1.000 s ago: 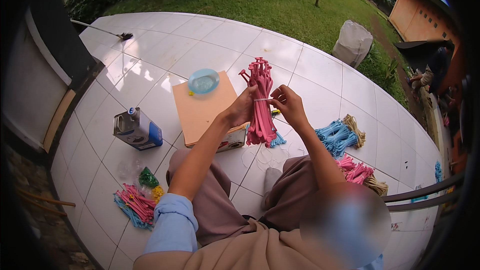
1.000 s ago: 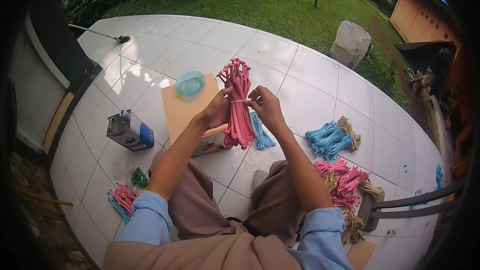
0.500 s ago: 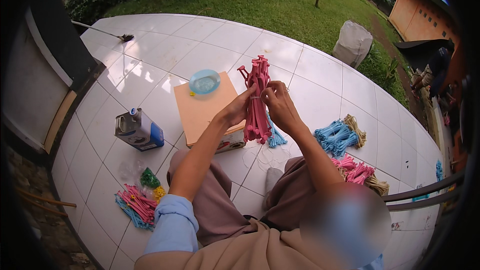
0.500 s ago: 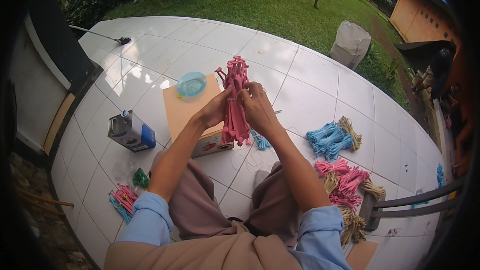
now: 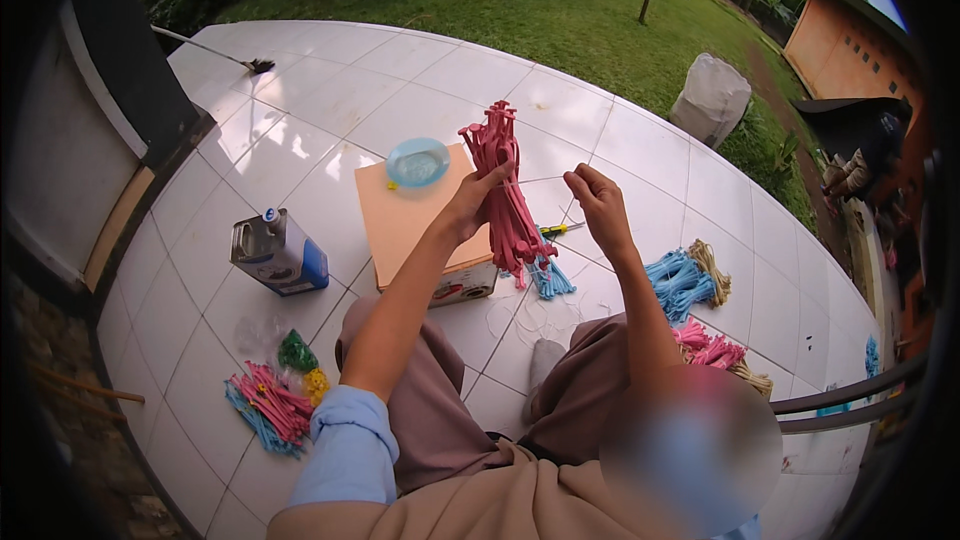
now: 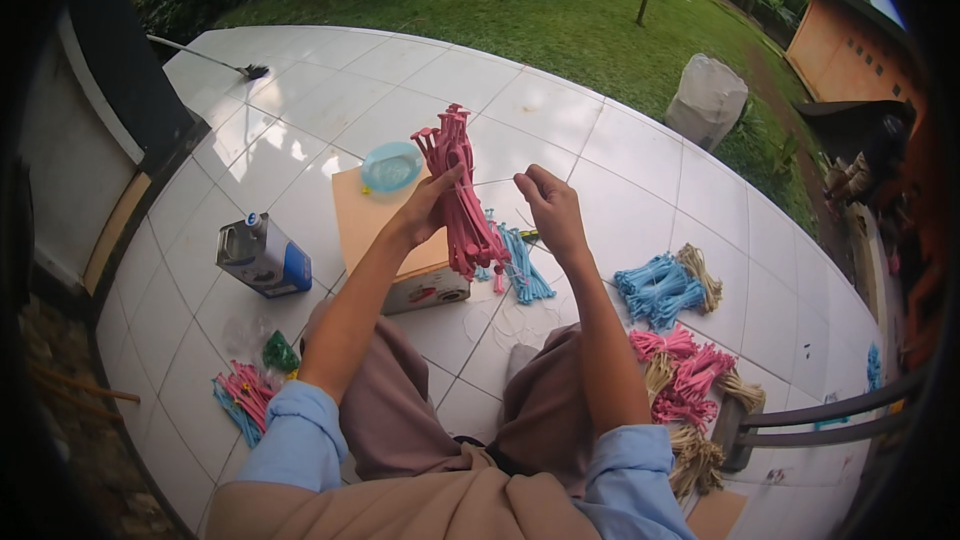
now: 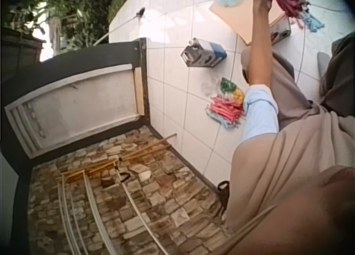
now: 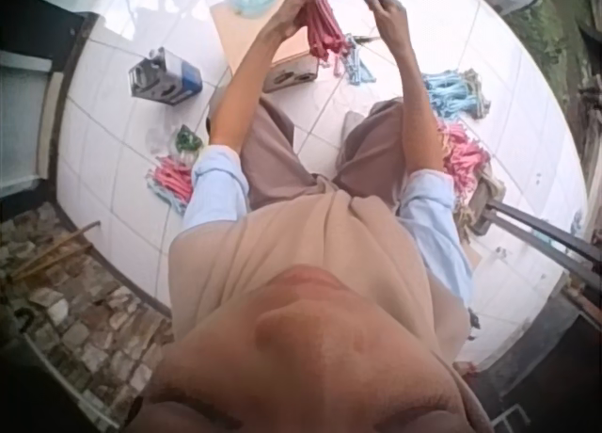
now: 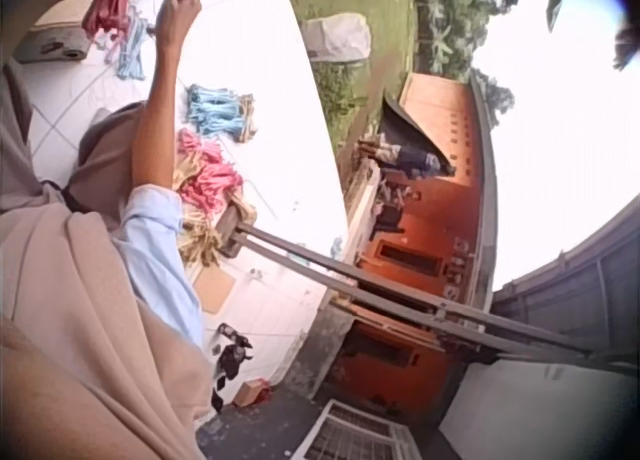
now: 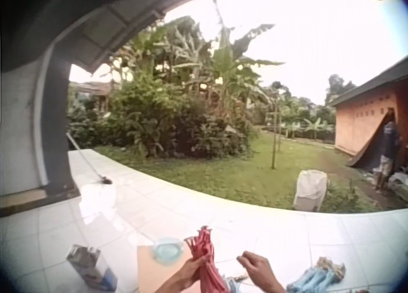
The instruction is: The person applies adhesive to pink straps by dipping a small tool into a bowl of liquid and spreading it onto the surface of the straps one at a time.
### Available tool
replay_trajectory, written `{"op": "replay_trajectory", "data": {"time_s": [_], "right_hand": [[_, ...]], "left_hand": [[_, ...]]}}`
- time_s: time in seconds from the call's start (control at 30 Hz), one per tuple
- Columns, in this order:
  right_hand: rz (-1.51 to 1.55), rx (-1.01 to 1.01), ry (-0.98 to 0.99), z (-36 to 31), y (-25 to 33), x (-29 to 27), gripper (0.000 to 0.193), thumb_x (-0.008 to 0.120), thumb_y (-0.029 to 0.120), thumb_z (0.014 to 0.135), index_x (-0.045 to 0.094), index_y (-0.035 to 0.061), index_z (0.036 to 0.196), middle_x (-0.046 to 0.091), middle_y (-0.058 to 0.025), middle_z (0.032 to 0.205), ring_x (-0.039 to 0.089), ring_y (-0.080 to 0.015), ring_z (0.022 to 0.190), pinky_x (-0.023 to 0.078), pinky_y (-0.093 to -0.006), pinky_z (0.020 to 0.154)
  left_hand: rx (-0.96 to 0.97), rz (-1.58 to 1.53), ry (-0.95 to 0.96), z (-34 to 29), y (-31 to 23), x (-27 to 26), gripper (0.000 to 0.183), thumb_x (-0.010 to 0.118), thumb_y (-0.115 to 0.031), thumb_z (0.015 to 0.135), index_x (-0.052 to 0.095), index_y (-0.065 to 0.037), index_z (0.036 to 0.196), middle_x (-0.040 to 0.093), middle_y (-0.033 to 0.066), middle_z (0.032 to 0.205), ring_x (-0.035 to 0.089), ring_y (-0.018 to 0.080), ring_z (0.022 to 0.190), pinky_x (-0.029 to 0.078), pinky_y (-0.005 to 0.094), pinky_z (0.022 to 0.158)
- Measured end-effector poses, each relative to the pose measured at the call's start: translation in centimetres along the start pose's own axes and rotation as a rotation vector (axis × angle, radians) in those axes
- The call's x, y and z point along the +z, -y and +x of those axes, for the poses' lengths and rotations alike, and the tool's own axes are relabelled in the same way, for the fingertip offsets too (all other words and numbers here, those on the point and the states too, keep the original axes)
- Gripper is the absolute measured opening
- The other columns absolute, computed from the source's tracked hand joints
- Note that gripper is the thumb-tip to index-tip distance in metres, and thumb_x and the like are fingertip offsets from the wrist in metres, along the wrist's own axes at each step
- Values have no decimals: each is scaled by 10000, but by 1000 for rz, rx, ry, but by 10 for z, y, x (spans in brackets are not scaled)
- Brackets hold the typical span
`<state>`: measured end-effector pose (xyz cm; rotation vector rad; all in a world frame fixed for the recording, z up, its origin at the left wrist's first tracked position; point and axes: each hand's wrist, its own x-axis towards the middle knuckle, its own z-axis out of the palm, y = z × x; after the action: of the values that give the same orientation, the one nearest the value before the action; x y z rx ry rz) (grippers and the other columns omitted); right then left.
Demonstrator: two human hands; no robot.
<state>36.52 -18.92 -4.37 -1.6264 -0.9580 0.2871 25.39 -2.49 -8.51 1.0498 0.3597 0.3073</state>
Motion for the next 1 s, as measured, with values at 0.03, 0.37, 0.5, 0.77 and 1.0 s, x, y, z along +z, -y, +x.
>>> {"op": "replay_trajectory", "data": {"time_s": [0.03, 0.37, 0.5, 0.77, 1.0], "right_hand": [[213, 29, -57, 3, -5, -9, 288, 518, 192, 879, 408, 71, 643, 299, 38, 547, 271, -34, 492, 237, -233, 450], [539, 51, -796, 6, -64, -82, 280, 453, 248, 904, 406, 113, 663, 317, 37, 550, 276, -60, 462, 284, -245, 434], [-333, 379, 203, 10, -111, -43, 242, 485, 236, 871, 541, 13, 796, 564, -59, 683, 537, -126, 557, 447, -242, 508], [-1141, 692, 140, 2, -176, -65, 548, 526, 152, 807, 315, 117, 1312, 115, -208, 1388, 266, -526, 1190, 292, -734, 805], [272, 829, 571, 8, -163, 0, 625, 316, 498, 914, 314, 7, 1302, 461, -185, 1215, 472, -260, 1079, 383, -361, 922]], "left_hand": [[1, -3, 10, 4, 3, 0, 493, 678, -459, 734, 493, -87, 1001, 559, 29, 790, 578, 155, 675, 513, 337, 678], [-23, -123, -99, -4, -6, -1, 525, 706, -466, 702, 478, -88, 987, 545, 60, 834, 575, 183, 766, 512, 359, 733], [-64, -60, -64, 2, 10, -5, 443, 696, -417, 734, 500, -91, 960, 539, 19, 792, 556, 143, 695, 505, 323, 651], [-196, 79, -26, 11, 44, 12, 330, 657, -255, 792, 480, -55, 986, 534, 19, 770, 559, 122, 653, 513, 291, 598], [-241, -159, -177, 63, 147, 24, 362, 568, -284, 863, 483, -2, 1073, 578, 96, 948, 604, 195, 831, 524, 340, 732]]}}
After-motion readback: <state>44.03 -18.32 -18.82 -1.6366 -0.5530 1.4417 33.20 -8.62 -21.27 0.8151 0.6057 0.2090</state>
